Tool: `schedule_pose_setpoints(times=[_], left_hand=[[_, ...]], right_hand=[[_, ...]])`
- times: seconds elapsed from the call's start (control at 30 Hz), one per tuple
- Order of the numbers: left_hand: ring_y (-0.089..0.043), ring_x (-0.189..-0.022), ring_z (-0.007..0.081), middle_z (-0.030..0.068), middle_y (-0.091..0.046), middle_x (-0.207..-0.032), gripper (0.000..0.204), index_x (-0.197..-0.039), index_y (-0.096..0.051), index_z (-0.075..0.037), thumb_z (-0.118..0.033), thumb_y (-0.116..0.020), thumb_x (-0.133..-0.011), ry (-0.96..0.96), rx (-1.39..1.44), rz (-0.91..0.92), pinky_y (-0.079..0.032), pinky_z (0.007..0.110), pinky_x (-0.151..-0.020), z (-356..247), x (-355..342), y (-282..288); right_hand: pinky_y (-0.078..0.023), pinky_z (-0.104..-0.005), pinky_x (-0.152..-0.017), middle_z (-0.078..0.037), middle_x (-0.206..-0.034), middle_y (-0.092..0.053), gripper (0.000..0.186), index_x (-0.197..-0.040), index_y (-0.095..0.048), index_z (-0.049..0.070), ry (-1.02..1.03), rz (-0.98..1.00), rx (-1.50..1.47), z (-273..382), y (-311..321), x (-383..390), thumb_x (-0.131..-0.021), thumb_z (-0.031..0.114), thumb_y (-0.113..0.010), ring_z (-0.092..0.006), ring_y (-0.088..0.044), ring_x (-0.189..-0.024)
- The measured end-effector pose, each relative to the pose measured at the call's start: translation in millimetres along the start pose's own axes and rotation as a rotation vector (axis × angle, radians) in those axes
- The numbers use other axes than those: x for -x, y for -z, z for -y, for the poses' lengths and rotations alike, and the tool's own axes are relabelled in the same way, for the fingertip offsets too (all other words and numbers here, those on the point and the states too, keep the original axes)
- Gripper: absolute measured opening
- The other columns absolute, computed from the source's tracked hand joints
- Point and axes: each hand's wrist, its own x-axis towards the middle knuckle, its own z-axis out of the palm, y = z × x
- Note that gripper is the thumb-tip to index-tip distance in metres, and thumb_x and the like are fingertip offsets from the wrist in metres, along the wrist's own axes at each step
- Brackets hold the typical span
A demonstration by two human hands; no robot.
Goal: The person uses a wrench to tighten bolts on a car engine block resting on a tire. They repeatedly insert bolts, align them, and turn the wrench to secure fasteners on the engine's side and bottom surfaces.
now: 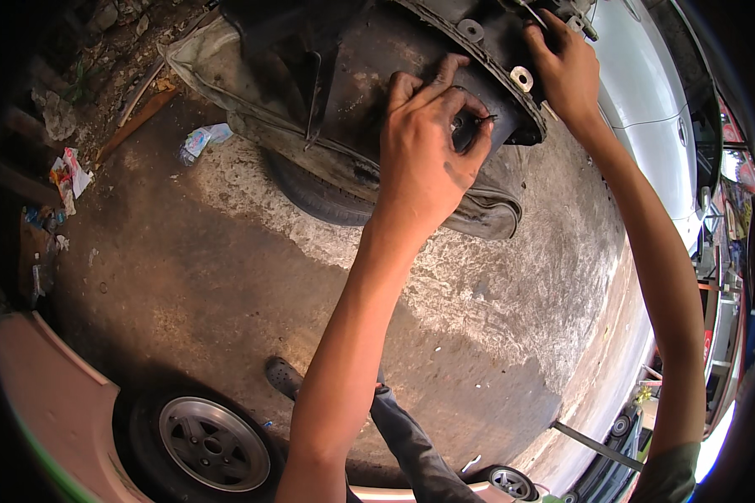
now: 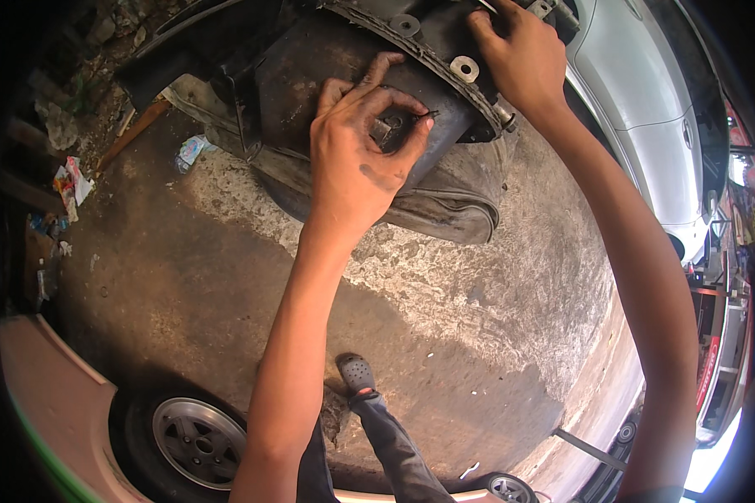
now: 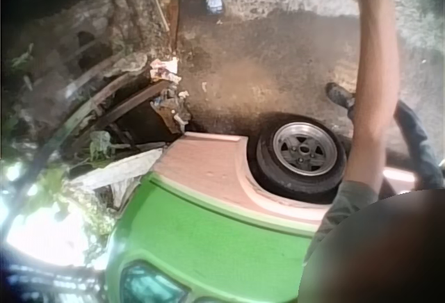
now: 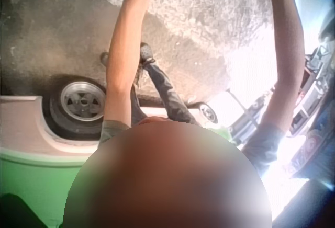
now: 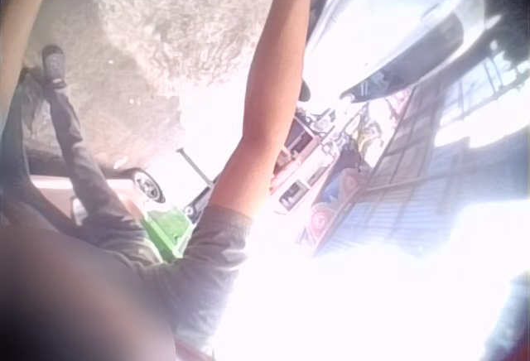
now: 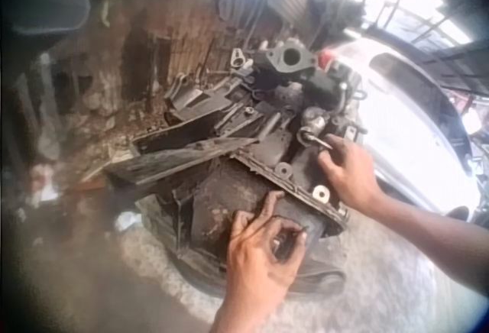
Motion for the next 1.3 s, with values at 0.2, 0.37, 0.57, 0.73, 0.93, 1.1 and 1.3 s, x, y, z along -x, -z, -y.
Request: schedule_pose_setpoints(times=[0.2, 0.37, 0.57, 0.73, 0.93, 1.1, 1.3], left_hand=[[-0.055, -0.089, 0.0268, 0.0115, -0.065, -0.121, 0.011, -0.077, -0.068, -0.005, -0.010, -0.075, -0.071, 0.002, -0.012, -0.034, -0.048, 0.035, -0.076, 2, 2, 1], [-0.055, -0.093, 0.0318, 0.0171, -0.063, -0.122, 0.011, -0.076, -0.065, -0.002, -0.008, -0.073, -0.072, 0.020, 0.057, -0.087, -0.045, 0.039, -0.087, 4, 1, -1], [-0.055, -0.094, 0.0323, 0.0189, -0.062, -0.123, 0.011, -0.076, -0.065, -0.002, -0.008, -0.073, -0.072, -0.019, -0.009, -0.040, -0.044, 0.039, -0.087, 2, 0, -1], [-0.054, -0.093, 0.0339, 0.0207, -0.061, -0.125, 0.012, -0.077, -0.064, -0.002, -0.008, -0.072, -0.071, 0.031, 0.002, -0.006, -0.045, 0.039, -0.086, 0, -2, -2], [-0.053, -0.093, 0.0347, 0.0214, -0.061, -0.125, 0.011, -0.077, -0.065, -0.002, -0.007, -0.072, -0.070, 0.002, 0.001, 0.009, -0.045, 0.038, -0.085, 1, -4, 0], [-0.054, -0.095, 0.0261, 0.0094, -0.064, -0.123, 0.012, -0.078, -0.070, -0.007, -0.009, -0.077, -0.068, -0.006, -0.038, 0.032, -0.050, 0.033, -0.074, 1, -2, 4], [-0.056, -0.090, 0.0228, 0.0066, -0.065, -0.123, 0.011, -0.080, -0.069, -0.005, -0.007, -0.076, -0.071, 0.074, 0.092, -0.036, -0.050, 0.031, -0.072, 5, 0, 8]], right_hand=[[-0.049, -0.0340, -0.087, -0.019, -0.107, -0.069, 0.051, -0.124, -0.061, 0.002, -0.002, 0.000, -0.026, 0, 0, 0, -0.090, 0.040, -0.060, -0.0283, -0.067, -0.101], [-0.049, -0.0370, -0.087, -0.022, -0.105, -0.068, 0.048, -0.120, -0.061, 0.000, -0.006, -0.013, -0.040, 10, 4, 1, -0.088, 0.036, -0.060, -0.0311, -0.066, -0.100], [-0.048, -0.0431, -0.084, -0.028, -0.100, -0.065, 0.042, -0.112, -0.062, -0.005, -0.018, -0.069, -0.065, 30, 11, 6, -0.084, 0.026, -0.059, -0.0382, -0.064, -0.096], [-0.048, -0.0430, -0.084, -0.029, -0.099, -0.064, 0.042, -0.112, -0.062, -0.006, -0.072, 0.014, -0.101, 33, 16, 4, -0.084, 0.026, -0.060, -0.0383, -0.064, -0.096], [-0.048, -0.0339, -0.089, -0.019, -0.108, -0.069, 0.051, -0.124, -0.061, 0.002, 0.031, 0.010, 0.022, 11, 6, -2, -0.090, 0.040, -0.061, -0.0275, -0.066, -0.103], [-0.048, -0.0336, -0.090, -0.019, -0.110, -0.068, 0.051, -0.124, -0.061, 0.001, 0.011, -0.018, -0.015, -4, -1, -2, -0.089, 0.039, -0.061, -0.0270, -0.066, -0.104], [-0.048, -0.0336, -0.090, -0.019, -0.110, -0.068, 0.050, -0.124, -0.061, 0.001, -0.003, 0.004, -0.016, -5, -1, -2, -0.090, 0.038, -0.061, -0.0270, -0.066, -0.104]])
